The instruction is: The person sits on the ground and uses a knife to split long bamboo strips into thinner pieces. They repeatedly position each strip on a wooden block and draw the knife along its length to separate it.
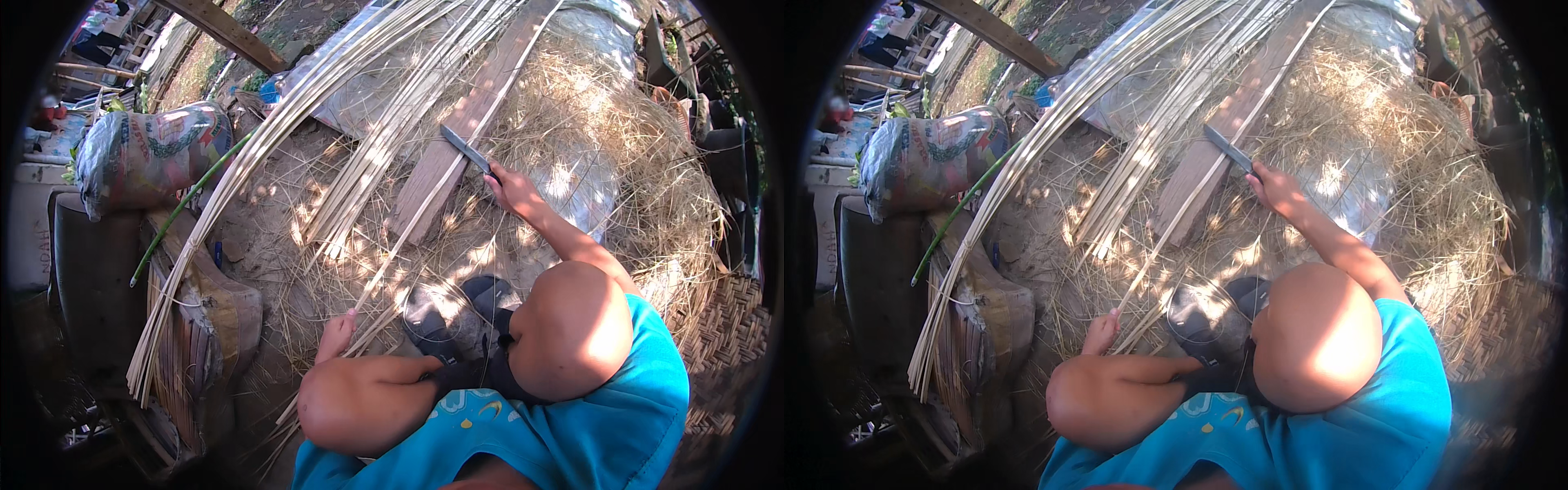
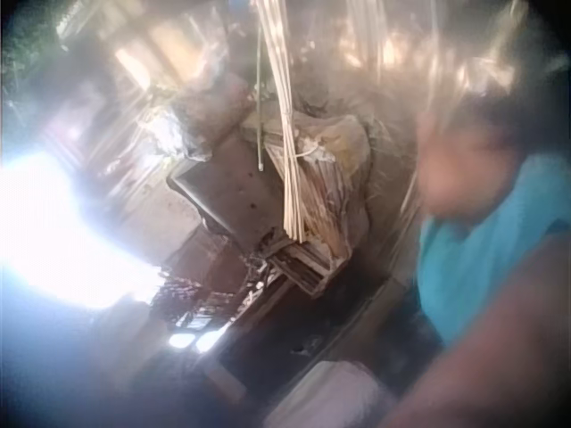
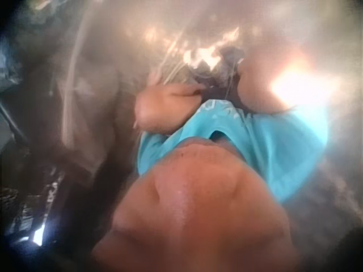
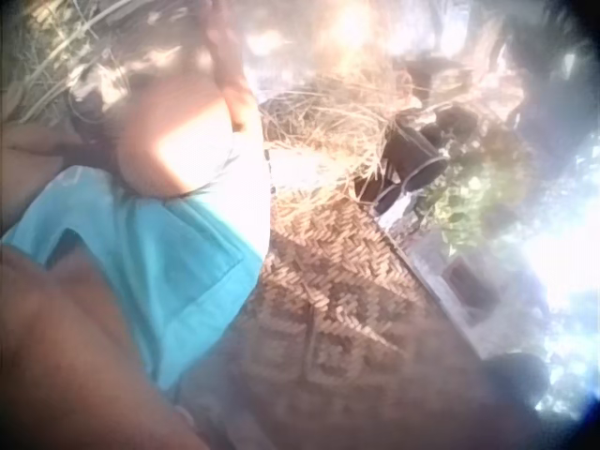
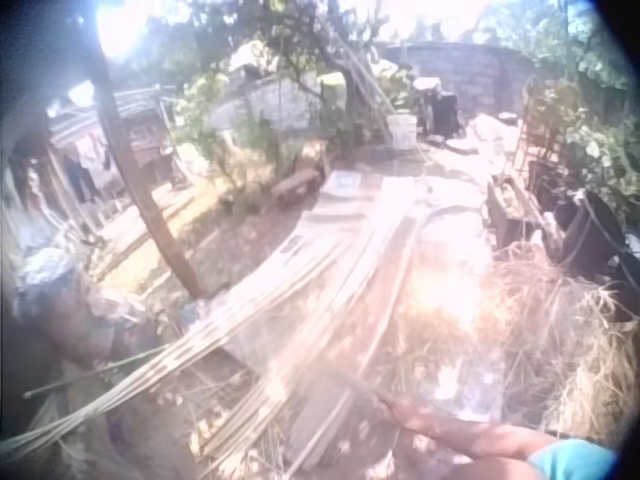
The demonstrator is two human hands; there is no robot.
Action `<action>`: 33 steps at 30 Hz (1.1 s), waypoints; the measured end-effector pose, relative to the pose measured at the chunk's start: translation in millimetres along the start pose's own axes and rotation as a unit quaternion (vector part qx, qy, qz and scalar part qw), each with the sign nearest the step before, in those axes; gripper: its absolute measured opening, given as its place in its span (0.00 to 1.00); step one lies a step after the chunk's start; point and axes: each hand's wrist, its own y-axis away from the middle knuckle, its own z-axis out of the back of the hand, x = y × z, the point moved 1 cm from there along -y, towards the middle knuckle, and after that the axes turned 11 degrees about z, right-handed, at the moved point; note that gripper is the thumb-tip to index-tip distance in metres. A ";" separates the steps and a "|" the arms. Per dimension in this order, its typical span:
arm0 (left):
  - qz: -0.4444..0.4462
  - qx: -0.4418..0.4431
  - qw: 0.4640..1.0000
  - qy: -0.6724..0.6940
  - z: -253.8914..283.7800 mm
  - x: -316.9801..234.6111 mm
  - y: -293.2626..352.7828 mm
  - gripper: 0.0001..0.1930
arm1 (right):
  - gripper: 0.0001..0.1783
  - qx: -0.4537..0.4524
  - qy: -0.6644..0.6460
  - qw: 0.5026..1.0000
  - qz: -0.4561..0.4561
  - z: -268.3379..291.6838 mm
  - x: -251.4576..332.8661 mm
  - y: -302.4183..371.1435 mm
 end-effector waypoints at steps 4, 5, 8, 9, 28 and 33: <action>-0.146 -0.035 0.988 0.035 -24.5 -88.0 -33.1 0.30 | 0.25 0.028 0.093 0.963 0.252 -59.8 26.2 26.1; -0.198 -0.103 0.975 0.010 -22.7 -61.9 -42.7 0.28 | 0.24 0.090 0.096 0.959 0.253 -41.7 37.2 24.5; -0.142 -0.084 0.986 0.020 -8.8 -10.6 -31.5 0.27 | 0.21 -0.049 0.112 0.992 0.026 34.2 -65.8 5.1; -0.130 -0.092 0.987 -0.017 -6.5 -8.8 -25.5 0.27 | 0.21 -0.048 0.113 0.992 -0.008 46.4 -68.8 -1.5; -0.234 -0.220 0.943 -0.089 -50.1 -110.5 -35.4 0.18 | 0.24 0.130 0.075 0.942 0.300 -84.8 73.3 78.7; -0.184 -0.179 0.947 -0.192 -41.9 -90.7 -26.6 0.19 | 0.21 -0.127 0.161 0.979 -0.005 45.8 -72.6 -21.2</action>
